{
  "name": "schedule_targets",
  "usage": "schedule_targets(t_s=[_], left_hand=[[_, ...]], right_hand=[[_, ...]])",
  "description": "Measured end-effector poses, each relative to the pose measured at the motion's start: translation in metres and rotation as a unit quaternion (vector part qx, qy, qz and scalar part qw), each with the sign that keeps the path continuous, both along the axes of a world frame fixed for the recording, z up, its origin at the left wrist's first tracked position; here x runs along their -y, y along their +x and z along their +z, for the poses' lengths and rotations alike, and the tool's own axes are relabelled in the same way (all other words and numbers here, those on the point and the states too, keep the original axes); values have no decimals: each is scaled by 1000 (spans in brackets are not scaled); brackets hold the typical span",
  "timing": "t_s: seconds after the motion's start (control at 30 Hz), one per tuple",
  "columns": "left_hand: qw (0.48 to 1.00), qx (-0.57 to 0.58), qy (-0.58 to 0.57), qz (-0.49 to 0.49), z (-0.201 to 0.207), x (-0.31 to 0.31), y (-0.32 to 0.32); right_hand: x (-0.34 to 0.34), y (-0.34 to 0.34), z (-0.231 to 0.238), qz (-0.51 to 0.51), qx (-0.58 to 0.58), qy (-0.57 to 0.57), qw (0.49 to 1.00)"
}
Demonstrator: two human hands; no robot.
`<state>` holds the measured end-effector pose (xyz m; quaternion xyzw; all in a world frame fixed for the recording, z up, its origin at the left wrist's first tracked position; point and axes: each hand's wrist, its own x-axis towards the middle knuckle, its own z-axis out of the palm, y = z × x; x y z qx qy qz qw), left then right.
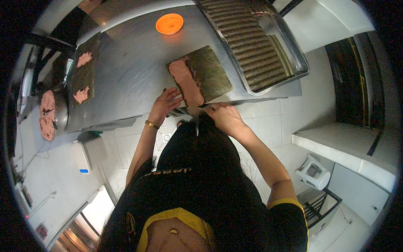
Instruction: The person spreads a pink paste onto a sheet of seaweed using a spoon, then rolls the seaweed into a cylinder. The finished roll is placed on a tray with other completed rolls.
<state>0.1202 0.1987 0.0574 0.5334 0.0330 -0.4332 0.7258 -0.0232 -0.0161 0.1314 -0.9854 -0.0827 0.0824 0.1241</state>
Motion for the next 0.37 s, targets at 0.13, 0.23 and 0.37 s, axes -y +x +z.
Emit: schedule_targets(t_s=[0.13, 0.23, 0.37], left_hand=[[1000, -4, -2, -26, -3, -3, 3], [999, -5, -6, -48, -3, -3, 4], [998, -11, -13, -65, -8, -5, 7]], right_hand=[[-1, -5, 24, -91, -31, 42, 994], [-1, -15, 1, -151, 36, 42, 987], [-10, -27, -19, -141, 14, 9, 990]])
